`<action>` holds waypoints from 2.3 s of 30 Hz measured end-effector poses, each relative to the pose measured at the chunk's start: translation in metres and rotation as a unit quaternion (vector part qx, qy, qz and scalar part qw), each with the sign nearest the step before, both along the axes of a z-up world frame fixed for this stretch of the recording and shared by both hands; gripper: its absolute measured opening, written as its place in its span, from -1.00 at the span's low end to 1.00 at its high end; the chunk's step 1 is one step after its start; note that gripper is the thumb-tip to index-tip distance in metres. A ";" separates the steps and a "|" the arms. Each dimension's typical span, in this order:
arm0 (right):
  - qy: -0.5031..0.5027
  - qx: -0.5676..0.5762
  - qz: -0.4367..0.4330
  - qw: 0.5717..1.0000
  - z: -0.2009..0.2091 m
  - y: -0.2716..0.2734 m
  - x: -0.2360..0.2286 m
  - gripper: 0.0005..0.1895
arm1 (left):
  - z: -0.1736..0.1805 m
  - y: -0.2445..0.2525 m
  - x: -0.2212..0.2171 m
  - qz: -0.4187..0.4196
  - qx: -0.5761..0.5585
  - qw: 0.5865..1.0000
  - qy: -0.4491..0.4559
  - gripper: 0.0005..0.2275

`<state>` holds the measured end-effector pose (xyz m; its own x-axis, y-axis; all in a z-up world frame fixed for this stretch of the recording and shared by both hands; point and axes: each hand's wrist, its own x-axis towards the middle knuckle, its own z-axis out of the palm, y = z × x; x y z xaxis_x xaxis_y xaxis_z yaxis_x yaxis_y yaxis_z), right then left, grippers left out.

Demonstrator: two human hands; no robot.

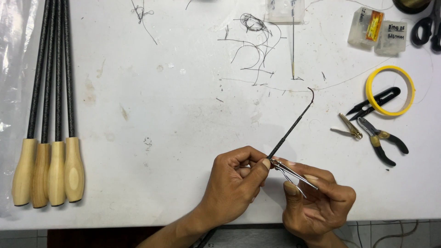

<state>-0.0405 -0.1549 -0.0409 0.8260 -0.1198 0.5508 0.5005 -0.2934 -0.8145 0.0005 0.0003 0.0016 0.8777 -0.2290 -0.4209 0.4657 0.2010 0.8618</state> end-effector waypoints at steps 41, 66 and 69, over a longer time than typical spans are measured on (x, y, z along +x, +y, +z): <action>0.079 0.161 -0.092 0.980 -0.001 -0.005 0.005 -0.57 | -0.002 0.007 0.007 -0.032 -0.179 0.981 0.073 -0.56; 0.449 0.307 0.124 0.830 0.033 -0.034 0.064 -0.82 | -0.003 0.010 0.019 0.010 -0.144 0.982 0.122 -0.46; 0.476 0.241 0.146 0.833 0.030 -0.029 0.079 -0.72 | -0.005 0.010 0.023 0.014 -0.138 0.981 0.139 -0.47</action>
<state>0.0383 -0.1839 -0.0105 0.8936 0.1443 -0.4251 -0.4472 0.2027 -0.8712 0.0239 0.0099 -0.0032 0.7457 -0.3458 -0.5695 0.6656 0.4252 0.6134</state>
